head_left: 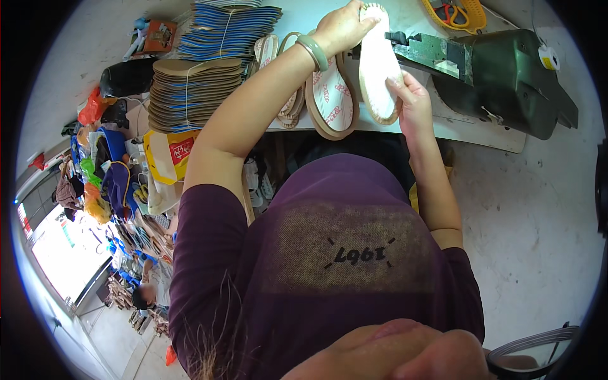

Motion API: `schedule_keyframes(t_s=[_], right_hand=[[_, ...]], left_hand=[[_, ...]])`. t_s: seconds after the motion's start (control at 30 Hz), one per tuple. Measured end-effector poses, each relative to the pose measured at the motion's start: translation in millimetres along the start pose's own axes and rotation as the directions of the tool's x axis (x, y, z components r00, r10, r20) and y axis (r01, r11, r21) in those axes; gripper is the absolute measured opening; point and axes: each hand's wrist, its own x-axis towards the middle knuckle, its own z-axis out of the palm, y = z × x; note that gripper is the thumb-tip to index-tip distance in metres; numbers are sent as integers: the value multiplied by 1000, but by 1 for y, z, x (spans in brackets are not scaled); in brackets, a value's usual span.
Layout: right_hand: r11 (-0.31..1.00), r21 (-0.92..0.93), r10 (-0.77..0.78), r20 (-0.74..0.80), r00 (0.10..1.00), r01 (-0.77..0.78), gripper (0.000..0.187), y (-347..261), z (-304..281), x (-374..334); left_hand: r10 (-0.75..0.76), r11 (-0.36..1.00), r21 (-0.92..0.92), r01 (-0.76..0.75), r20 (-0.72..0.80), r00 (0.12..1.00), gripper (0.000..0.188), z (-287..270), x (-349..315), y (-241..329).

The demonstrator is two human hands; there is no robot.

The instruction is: Stitching and finishing the edges of shoe insoles using an industrial sewing machine.

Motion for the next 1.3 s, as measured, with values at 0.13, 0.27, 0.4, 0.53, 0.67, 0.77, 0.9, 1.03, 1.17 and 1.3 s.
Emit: schedule_keyframes(t_s=[0.13, 0.27, 0.4, 0.53, 0.67, 0.77, 0.9, 1.03, 1.17, 1.3], right_hand=[[999, -3, -48, -63, 997, 48, 25, 1, 8, 10], [945, -314, -96, -14, 995, 87, 33, 26, 35, 1], [129, -759, -382, 556, 738, 638, 75, 73, 54, -7], [-22, -753, -308, 631, 712, 658, 79, 93, 52, -2], [72, -650, -437, 661, 610, 757, 75, 78, 59, -7], [235, -590, -481, 620, 619, 773, 78, 40, 71, -15], [963, -268, 58, 280, 958, 20, 61, 8, 52, -2], [891, -448, 207, 256, 944, -73, 48, 9, 42, -1], [363, -873, -278, 232, 932, 326, 44, 7, 52, -14], [-19, -910, -398, 386, 832, 414, 47, -2, 48, -14]], left_hand=[[-35, 989, -144, 42, 51, 998, 32, 4, 14, -14], [5, 726, -673, 141, 211, 978, 23, -18, 23, -71], [-332, 894, 371, 250, 178, 926, 58, -84, -25, -120], [-300, 890, 283, 357, -228, 927, 72, -67, -89, -100], [-581, 731, -385, 563, 80, 810, 61, -53, -135, -54], [-444, 458, -726, 513, 314, 839, 50, -47, -156, -17], [-341, 430, -677, 597, 491, 802, 43, -48, -153, -10], [-360, 578, -581, 574, 449, 818, 38, -37, -143, 9], [-401, 586, -591, 555, 383, 832, 34, -19, -135, 16], [-426, 349, -794, 498, 340, 839, 31, -5, -121, 22]])
